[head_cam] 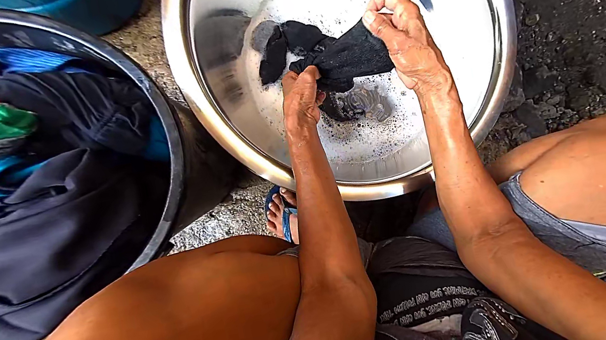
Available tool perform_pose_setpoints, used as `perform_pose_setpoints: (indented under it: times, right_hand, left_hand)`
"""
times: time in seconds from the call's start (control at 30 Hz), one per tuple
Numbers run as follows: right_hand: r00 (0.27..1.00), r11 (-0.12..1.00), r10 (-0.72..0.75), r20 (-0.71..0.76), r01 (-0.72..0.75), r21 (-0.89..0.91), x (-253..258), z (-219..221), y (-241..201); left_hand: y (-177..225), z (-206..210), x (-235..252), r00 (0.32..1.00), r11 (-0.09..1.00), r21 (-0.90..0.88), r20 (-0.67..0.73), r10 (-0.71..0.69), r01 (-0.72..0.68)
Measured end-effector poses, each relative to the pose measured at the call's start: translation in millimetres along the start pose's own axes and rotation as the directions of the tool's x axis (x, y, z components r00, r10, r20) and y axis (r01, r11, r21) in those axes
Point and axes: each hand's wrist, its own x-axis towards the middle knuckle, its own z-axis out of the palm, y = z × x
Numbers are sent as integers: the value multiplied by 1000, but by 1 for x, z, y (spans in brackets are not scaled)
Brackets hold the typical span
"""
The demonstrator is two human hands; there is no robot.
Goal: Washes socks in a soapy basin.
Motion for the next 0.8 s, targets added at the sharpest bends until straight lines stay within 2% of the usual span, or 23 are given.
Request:
perform_pose_setpoints:
  times: [0.07,0.13,0.23,0.3,0.37,0.43,0.5,0.6,0.7,0.8]
  right_hand:
    - [988,996,-88,130,84,39,-1,9,-17]
    - [987,990,-136,89,133,34,3,9,-24]
    - [984,997,-55,-171,62,37,8,-19,-12]
    - [929,996,27,-369,7,92,11,-32,-2]
    - [873,988,106,-476,-39,150,12,-31,3]
    - [842,982,156,-517,-74,175,12,-25,5]
    - [826,981,169,-538,-91,170,11,-23,9]
    - [795,978,204,-571,-140,154,12,-31,11]
    - [752,929,359,-553,-342,139,7,-35,33]
    - [657,755,619,-431,-648,98,-14,-13,72]
  left_hand:
    - [-2,-1,4,998,999,-29,-41,-40,39]
    - [-1,-7,9,996,984,-158,-30,-89,83]
    - [6,-20,9,995,916,-397,-62,-83,52]
    - [14,-31,11,994,863,-504,-108,-27,-32]
    - [25,-36,9,987,818,-560,-152,58,-135]
    - [36,-40,6,971,813,-537,-196,138,-224]
    - [39,-46,2,956,864,-425,-220,192,-271]
    - [42,-53,-4,958,929,-249,-151,242,-274]
    - [50,-62,-8,981,960,-236,-156,116,-151]
    - [54,-66,-11,984,908,-411,-181,2,-78]
